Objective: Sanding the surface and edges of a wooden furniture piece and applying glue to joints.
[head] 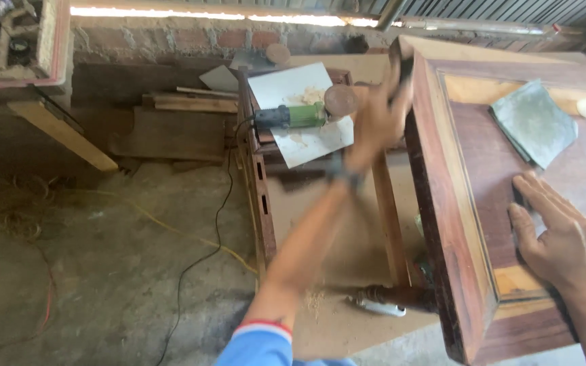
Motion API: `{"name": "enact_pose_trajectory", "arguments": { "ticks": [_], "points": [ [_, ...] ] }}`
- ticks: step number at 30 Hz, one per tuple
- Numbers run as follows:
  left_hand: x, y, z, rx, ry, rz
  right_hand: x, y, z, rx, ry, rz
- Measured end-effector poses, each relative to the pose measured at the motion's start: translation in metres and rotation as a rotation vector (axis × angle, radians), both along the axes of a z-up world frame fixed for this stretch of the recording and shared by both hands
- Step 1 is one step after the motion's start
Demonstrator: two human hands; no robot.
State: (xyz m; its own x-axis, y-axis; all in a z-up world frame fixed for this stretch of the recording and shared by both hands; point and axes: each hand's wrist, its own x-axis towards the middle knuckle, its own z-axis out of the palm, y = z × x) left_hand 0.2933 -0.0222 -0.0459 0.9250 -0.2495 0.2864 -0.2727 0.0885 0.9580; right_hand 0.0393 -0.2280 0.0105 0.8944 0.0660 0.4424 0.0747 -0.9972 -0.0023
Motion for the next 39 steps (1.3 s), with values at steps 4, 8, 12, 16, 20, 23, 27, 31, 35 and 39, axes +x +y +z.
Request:
{"name": "enact_pose_trajectory", "arguments": {
  "ticks": [4,8,12,16,20,23,27,31,35,39],
  "points": [
    [0.038,-0.003,0.005,0.061,0.041,-0.012,0.003,-0.003,0.000,0.040,-0.002,0.032],
    [-0.019,0.003,-0.010,-0.040,-0.092,0.023,0.002,-0.004,-0.001,-0.053,-0.001,-0.050],
    [0.048,-0.016,-0.010,0.119,-0.026,-0.035,0.005,-0.006,0.000,-0.064,-0.011,-0.025],
    [0.025,-0.008,-0.004,-0.048,-0.087,-0.022,0.001,0.000,0.001,-0.052,0.002,-0.079],
    [-0.043,0.006,0.000,-0.258,0.014,-0.088,0.005,-0.001,0.003,-0.040,-0.011,-0.049],
    [0.004,-0.014,0.003,-0.239,0.039,-0.035,0.003,-0.003,0.000,-0.034,0.003,-0.050],
    [0.062,-0.038,-0.019,-0.066,-0.058,0.007,0.004,0.003,0.005,-0.024,0.016,-0.072],
    [-0.049,0.003,-0.001,-0.083,-0.117,0.010,0.006,-0.002,0.002,-0.035,-0.002,-0.061],
    [0.018,-0.019,-0.017,-0.002,-0.040,0.028,0.001,-0.001,-0.001,-0.027,0.033,-0.090],
    [0.038,-0.016,0.004,-0.073,-0.037,0.026,0.005,-0.001,0.002,-0.031,0.038,-0.102]
  ]
}}
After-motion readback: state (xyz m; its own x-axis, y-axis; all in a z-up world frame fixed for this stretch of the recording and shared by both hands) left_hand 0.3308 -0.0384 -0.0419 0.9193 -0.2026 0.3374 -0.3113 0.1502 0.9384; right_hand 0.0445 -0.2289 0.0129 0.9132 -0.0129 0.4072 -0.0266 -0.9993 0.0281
